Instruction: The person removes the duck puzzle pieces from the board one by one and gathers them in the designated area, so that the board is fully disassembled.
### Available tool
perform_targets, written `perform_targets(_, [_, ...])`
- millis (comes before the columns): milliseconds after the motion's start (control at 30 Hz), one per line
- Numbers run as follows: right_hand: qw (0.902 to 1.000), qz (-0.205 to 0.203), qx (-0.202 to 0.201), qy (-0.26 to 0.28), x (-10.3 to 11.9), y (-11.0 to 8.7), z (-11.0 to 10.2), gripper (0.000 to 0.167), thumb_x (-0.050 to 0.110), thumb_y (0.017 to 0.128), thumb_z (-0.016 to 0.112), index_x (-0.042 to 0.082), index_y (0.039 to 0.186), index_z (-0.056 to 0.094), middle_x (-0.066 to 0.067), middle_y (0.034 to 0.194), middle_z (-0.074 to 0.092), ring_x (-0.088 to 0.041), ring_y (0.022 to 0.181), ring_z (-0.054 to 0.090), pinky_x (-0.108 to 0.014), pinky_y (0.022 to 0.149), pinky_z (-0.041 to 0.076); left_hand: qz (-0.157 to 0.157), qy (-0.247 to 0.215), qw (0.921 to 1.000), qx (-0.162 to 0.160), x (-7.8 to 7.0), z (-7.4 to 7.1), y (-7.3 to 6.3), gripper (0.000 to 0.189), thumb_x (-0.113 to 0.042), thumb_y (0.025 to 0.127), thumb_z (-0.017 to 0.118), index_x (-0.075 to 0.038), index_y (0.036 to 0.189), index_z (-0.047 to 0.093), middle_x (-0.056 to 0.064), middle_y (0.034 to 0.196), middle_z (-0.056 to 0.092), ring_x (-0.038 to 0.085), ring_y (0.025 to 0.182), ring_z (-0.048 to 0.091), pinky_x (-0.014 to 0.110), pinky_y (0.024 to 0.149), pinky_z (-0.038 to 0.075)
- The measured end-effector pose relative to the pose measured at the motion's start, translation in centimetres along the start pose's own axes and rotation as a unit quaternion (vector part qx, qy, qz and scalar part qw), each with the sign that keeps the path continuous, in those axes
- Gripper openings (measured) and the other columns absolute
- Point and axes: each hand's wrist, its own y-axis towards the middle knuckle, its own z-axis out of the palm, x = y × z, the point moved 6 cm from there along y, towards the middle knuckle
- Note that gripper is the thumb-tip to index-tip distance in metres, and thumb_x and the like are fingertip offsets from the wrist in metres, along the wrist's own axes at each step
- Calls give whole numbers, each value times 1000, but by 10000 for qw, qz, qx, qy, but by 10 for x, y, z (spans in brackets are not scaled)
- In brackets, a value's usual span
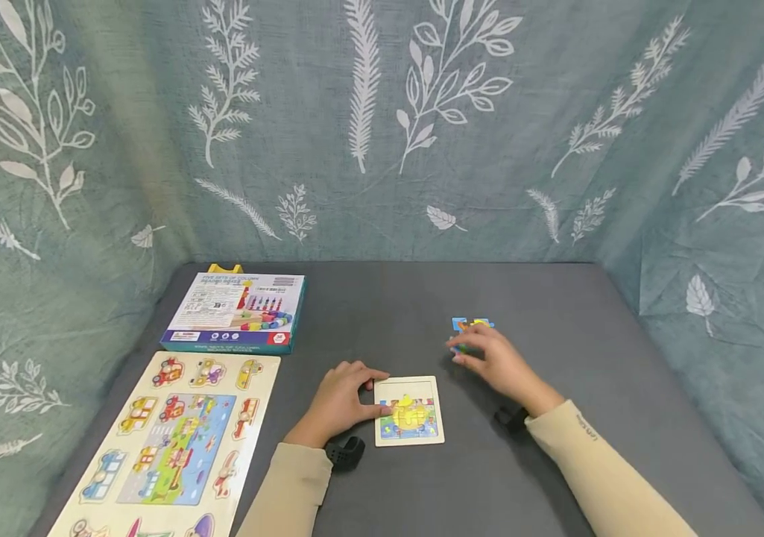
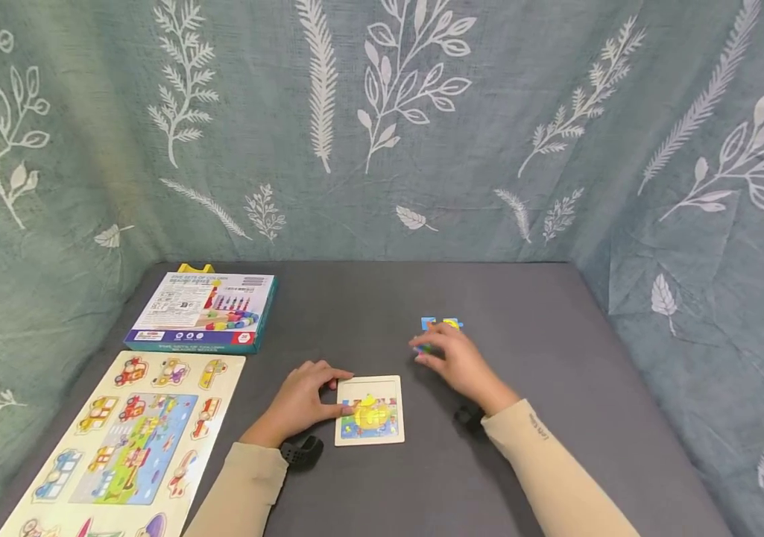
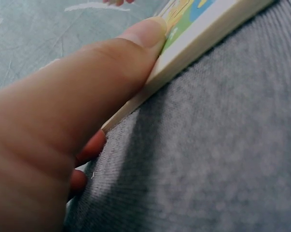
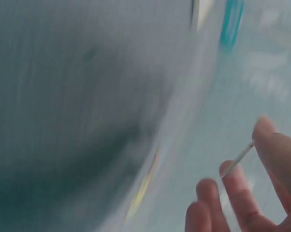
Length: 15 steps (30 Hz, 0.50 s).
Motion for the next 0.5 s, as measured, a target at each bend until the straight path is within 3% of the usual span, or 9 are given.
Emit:
perform_targets(133, [9940, 1033, -167, -313, -53, 9, -41, 33, 1, 92, 79, -1, 124, 73, -22, 120, 63, -40, 106, 66, -53, 87, 54, -13, -15, 10000, -67, 1, -1, -2, 57, -43, 77, 94, -19, 126, 77, -12, 85, 46, 12, 81, 39, 37, 77, 33])
perform_targets(233, [9838, 1681, 12, -620, -86, 12, -55, 29, 0, 93, 78, -5, 121, 72, -26, 120, 64, -43, 108, 66, -54, 89, 54, -43, -19, 10000, -24, 3, -1, -2, 57, -43, 77, 94, -20, 126, 77, -12, 85, 46, 11, 81, 39, 36, 77, 34])
perform_targets(333, [9801, 1798, 200, -816, -104, 14, -57, 19, 1, 92, 80, -5, 109, 76, -26, 117, 68, -43, 108, 66, -55, 91, 53, -45, -39, 10000, 5, 4, 0, -3, 57, -43, 77, 94, -20, 126, 77, -12, 85, 47, 12, 82, 39, 36, 77, 34])
perform_targets(500, [9851, 1351, 244, -1034, -106, 16, -53, 12, 1, 89, 81, -4, 100, 80, -24, 119, 72, -45, 113, 66, -57, 97, 50, -11, -71, 10000, 32, 3, 1, -3, 57, -43, 78, 93, -20, 127, 76, -12, 86, 48, 12, 84, 40, 37, 77, 35])
